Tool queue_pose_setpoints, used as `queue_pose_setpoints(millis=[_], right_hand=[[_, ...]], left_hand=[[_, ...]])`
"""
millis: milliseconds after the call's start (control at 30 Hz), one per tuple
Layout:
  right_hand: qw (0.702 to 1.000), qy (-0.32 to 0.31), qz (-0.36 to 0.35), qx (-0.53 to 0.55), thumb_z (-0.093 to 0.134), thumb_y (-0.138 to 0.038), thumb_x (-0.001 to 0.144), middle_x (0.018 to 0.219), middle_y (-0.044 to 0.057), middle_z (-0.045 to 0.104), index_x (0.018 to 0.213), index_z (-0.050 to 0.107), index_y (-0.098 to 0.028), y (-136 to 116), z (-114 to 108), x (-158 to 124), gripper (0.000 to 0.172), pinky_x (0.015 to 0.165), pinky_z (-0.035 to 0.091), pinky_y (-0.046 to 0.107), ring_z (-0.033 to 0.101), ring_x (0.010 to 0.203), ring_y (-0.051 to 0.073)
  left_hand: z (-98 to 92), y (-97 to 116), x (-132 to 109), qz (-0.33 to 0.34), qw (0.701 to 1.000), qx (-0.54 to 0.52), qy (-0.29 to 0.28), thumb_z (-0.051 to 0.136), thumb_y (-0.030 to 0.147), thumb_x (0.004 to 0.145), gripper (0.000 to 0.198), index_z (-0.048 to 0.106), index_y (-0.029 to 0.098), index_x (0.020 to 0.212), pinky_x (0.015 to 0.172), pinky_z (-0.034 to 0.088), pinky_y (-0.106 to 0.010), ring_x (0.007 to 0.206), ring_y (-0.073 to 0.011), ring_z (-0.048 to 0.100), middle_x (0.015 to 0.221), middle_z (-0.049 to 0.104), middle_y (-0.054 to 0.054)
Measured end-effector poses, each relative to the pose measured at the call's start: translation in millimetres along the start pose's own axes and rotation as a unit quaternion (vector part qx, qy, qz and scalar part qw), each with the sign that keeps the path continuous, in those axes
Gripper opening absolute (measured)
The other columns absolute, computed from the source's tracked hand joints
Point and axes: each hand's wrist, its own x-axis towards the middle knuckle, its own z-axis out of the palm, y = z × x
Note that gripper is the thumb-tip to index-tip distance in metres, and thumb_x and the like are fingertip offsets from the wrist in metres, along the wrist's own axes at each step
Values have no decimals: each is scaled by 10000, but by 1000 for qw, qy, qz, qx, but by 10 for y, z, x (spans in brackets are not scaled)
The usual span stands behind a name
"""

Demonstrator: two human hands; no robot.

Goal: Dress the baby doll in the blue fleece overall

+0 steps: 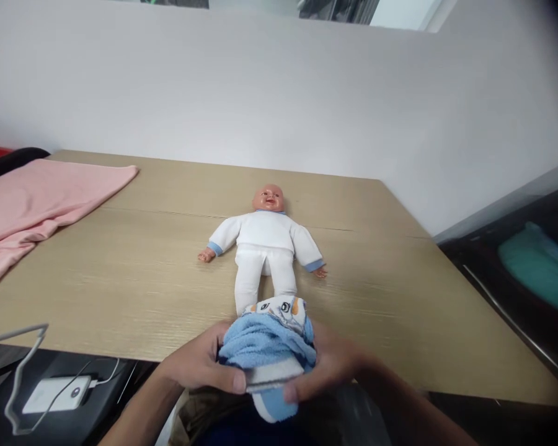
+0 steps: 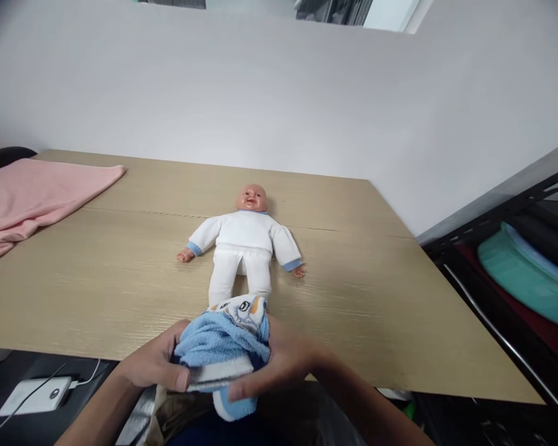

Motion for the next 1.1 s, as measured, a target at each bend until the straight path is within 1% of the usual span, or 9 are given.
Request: queue_pose_setpoints(millis=[67, 133, 200, 300, 400, 600, 700, 867, 1100], right_hand=[[987, 145, 8, -63, 944, -462, 838, 1272, 84, 845, 1402, 760, -228, 13, 127, -56, 637, 1141, 643, 451, 781, 1199, 312], [952, 271, 29, -138, 812, -392, 903, 1195, 109, 859, 1248, 786, -210, 69, 227, -87, 391, 1052, 670, 472, 794, 1112, 329], [918, 327, 50, -220, 746, -316, 889, 1009, 102, 855, 1009, 774, -210, 116, 292, -79, 162, 921, 665, 460, 785, 937, 319], [898, 319, 62, -296, 714, -243, 863, 906, 73, 836, 889, 719, -216, 82, 347, -39, 37, 836, 614, 405, 763, 852, 287], [898, 286, 82, -324, 688, -222, 893, 976, 65, 853, 941, 721, -215, -67, 406, -26, 59, 838, 578, 369, 770, 905, 275], [895, 216, 111, -375, 646, -216, 980, 1072, 92, 870, 993, 731, -229, -213, 521, 35, 87, 870, 535, 390, 784, 957, 300], [881, 220, 118, -402, 632, -209, 991, 1129, 124, 861, 1032, 749, -206, -91, 536, 110, 124, 915, 539, 405, 797, 1027, 326], [849, 242, 121, -453, 643, -230, 1024, 1453, 178, 772, 1371, 738, -176, 168, 503, 207, 364, 1087, 546, 429, 746, 1312, 355], [825, 254, 161, -479, 642, -230, 1040, 1298, 192, 821, 1261, 793, -152, 292, 368, 300, 279, 1015, 585, 441, 801, 1184, 376]], left_hand=[[65, 29, -40, -2, 998, 41, 45, 970, 671, 819, 654, 853, 138, 1180, 910, 581, -327, 963, -246, 709, 1046, 803, -93], [119, 25, -74, 1, 983, 128, 132, 932, 610, 898, 545, 844, 175, 1214, 1036, 590, -376, 1098, -284, 728, 1187, 824, -104], [154, -31, -100, 11, 946, 218, 238, 885, 524, 951, 468, 819, 217, 1296, 1194, 543, -450, 1279, -330, 702, 1345, 810, -107], [179, -183, -128, 2, 897, 279, 344, 825, 475, 938, 464, 816, 217, 1323, 1264, 492, -524, 1371, -382, 674, 1399, 803, -121], [199, -317, -147, -22, 874, 292, 388, 768, 524, 928, 436, 847, 179, 1182, 1143, 553, -510, 1249, -401, 726, 1246, 836, -138], [194, -415, -171, -27, 894, 299, 333, 662, 491, 982, 370, 775, 184, 1154, 1008, 566, -431, 1115, -360, 762, 1111, 856, -94], [143, -481, -175, -59, 868, 346, 351, 665, 426, 947, 390, 691, 201, 1265, 1004, 540, -454, 1115, -369, 735, 1160, 834, -105], [118, -574, -125, -83, 835, 395, 374, 620, 409, 946, 338, 597, 234, 1234, 1054, 497, -499, 1188, -405, 656, 1226, 793, -138], [72, -582, 33, -58, 824, 416, 381, 560, 366, 1004, 197, 565, 237, 1153, 1115, 467, -545, 1141, -389, 668, 1108, 783, -126]])
